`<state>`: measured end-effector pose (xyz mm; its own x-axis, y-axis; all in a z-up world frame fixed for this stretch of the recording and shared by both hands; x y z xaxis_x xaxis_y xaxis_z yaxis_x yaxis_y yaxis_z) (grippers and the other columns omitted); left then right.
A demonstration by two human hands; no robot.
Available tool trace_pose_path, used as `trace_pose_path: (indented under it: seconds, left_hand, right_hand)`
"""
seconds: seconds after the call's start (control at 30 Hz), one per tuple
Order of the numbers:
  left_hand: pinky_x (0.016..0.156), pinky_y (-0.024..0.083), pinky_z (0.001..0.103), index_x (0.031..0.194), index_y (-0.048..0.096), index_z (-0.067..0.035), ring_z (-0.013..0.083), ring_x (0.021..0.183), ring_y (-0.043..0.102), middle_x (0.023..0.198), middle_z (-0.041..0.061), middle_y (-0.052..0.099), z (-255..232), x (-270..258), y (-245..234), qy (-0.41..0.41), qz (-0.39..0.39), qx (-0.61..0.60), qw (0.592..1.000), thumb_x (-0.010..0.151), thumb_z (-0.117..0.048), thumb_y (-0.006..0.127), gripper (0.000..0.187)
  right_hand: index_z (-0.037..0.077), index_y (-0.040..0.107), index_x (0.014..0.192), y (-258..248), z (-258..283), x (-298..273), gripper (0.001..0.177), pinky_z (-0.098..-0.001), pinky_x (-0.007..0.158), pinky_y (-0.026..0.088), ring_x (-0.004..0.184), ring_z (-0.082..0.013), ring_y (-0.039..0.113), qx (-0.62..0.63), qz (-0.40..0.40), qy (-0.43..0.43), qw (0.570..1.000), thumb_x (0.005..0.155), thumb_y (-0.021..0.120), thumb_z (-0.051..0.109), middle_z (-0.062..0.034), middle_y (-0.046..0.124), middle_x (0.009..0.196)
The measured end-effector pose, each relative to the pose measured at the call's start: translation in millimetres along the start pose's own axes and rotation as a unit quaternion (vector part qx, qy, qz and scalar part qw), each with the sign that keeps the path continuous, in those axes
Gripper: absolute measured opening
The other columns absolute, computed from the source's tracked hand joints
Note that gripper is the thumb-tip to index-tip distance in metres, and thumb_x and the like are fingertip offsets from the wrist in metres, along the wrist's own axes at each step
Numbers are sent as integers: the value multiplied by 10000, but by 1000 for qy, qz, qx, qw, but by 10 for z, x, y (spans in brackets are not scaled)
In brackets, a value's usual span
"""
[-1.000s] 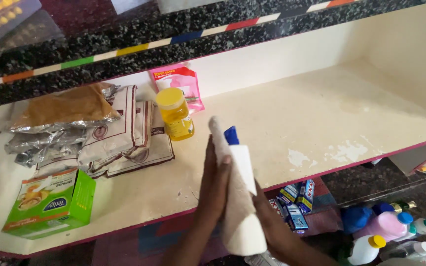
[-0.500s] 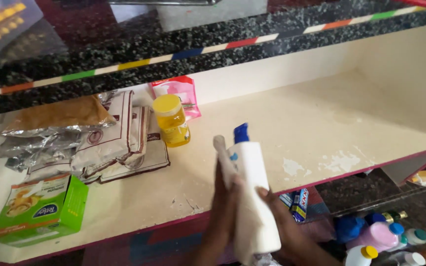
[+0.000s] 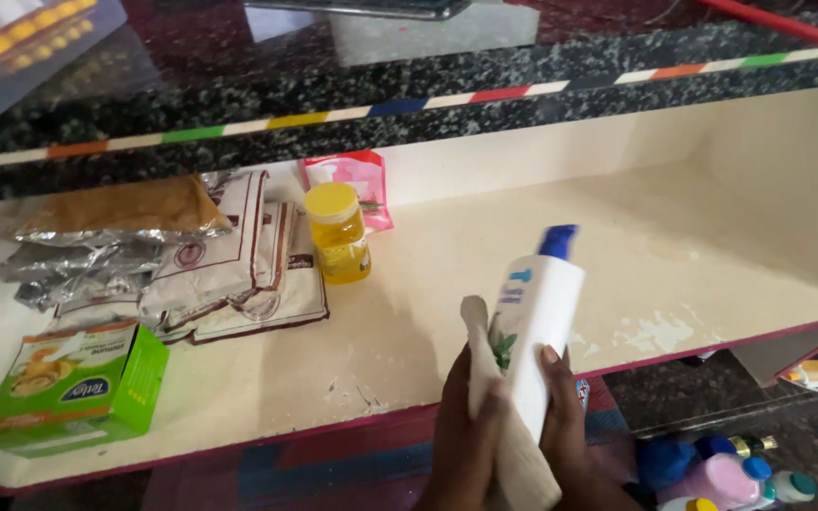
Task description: The person sits on the floor and wipes several bottles and a jar with a cloth. They handle a yellow jar, a white pump bottle, a pink bottle, and a green bottle, wiping each one individually and placing them on a shelf.
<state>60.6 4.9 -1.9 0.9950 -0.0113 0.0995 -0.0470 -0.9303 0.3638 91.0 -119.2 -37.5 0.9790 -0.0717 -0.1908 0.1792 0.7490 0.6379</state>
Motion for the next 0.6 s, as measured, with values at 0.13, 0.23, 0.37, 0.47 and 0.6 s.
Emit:
trace_pose_path:
  seconds: [0.13,0.23,0.37,0.47,0.6]
  left_hand:
    - [961,511,448,1410,532,-9,346,1099,600,1268,240,599,480,133,-140,-189,49,-388,901,942,-607,500,760]
    - [995,517,453,1385,550,-76,338,1131,616,1289,192,612,717,218,-305,-163,-23,-442,882,927,-604,473,703]
    - [992,519,453,1373,557,-71,341,1130,620,1281,195,621,1025,297,-215,-136,-90,-383,909,922,-597,488,697]
    - [989,521,454,1364,563,-67,342,1129,622,1275,198,628,1168,216,-188,-129,-104,-370,914,918,-593,498,692]
    - [986,524,454,1352,570,-62,345,1128,626,1267,202,637,1162,183,-189,-166,-95,-402,895,913,-586,513,686]
  right_hand:
    - [96,427,1465,67,-276,-215,720,-449,923,507,1055,-329,633,25,-44,-59,997,870,600,462,-194,615,1223]
    - [77,405,1481,89,-351,-209,810,-454,949,511,1083,-351,630,46,-66,-56,995,835,660,494,-211,599,1262]
    - [51,377,1501,188,-433,-228,937,-461,984,516,1120,-380,626,72,-105,-29,991,788,741,536,-234,577,1314]
    - [32,355,1517,357,-510,-437,1035,-466,1010,520,1148,-401,623,-47,-122,-130,983,752,801,568,-251,560,1353]
    - [95,425,1499,325,-517,-337,824,-502,958,499,1130,-379,608,138,-133,19,981,842,517,585,-207,602,1281]
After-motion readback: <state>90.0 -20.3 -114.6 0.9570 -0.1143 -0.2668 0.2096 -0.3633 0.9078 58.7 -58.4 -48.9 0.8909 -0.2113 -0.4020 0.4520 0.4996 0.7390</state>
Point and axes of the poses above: each hand's wrist, its own x-axis towards the middle knuckle, its own y-axis out of the palm, z = x × y, the point moved 5 cm from there along x, towards the middle knuckle
